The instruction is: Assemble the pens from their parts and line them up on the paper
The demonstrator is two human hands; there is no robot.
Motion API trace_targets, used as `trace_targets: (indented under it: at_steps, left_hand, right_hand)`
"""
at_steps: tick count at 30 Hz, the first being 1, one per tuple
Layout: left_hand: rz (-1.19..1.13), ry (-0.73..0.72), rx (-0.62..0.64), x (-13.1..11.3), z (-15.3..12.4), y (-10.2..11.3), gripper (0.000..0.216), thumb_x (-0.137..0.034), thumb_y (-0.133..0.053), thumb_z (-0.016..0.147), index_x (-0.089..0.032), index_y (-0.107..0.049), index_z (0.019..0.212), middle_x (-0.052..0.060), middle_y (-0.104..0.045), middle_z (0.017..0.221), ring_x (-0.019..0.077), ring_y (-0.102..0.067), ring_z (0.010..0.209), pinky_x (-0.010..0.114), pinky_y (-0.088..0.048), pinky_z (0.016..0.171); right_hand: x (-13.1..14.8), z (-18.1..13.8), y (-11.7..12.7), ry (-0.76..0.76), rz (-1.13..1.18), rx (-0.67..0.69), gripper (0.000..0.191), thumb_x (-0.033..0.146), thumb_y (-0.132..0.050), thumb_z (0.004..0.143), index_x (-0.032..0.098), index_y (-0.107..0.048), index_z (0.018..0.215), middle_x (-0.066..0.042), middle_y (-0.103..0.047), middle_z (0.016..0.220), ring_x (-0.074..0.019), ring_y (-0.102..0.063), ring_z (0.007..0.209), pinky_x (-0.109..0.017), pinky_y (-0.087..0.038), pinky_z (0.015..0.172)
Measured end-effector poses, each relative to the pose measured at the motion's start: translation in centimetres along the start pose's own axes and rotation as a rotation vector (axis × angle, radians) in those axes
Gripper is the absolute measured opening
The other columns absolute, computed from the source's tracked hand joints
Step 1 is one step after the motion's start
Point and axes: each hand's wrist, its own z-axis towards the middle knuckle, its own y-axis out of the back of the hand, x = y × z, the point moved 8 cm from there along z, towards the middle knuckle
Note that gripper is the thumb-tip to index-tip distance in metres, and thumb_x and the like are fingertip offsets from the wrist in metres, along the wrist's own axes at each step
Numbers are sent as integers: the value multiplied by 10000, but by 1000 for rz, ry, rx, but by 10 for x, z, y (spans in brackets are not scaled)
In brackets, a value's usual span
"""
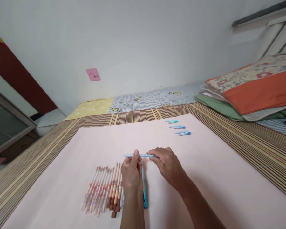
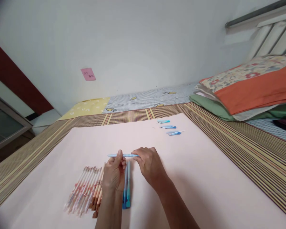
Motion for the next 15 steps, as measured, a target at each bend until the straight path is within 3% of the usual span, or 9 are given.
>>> trace_targets:
  at_steps: [8,15]
  left_hand:
    - [20,29,44,2,0,-1,416,-380,-905,514,-133,-596,641,-23,-573,531,69,-460,458,193,-339,438]
    - [-10,11,132,1,-2,-10,386,-314,-914,507,-116,-722,777,-32,-592,592,69,-504,555,201,-415,586]
  right_hand:
    - [8,1,-4,30,-36,46,163,179,-481,976,225,-631,1020,-25,-690,918,-187,-606,846,-308,-351,765]
    - [9,0,-4,14,-106,94,164,177,-425,985,201,-578,931,-20,-674,850,-167,-584,741,-312,-325,768]
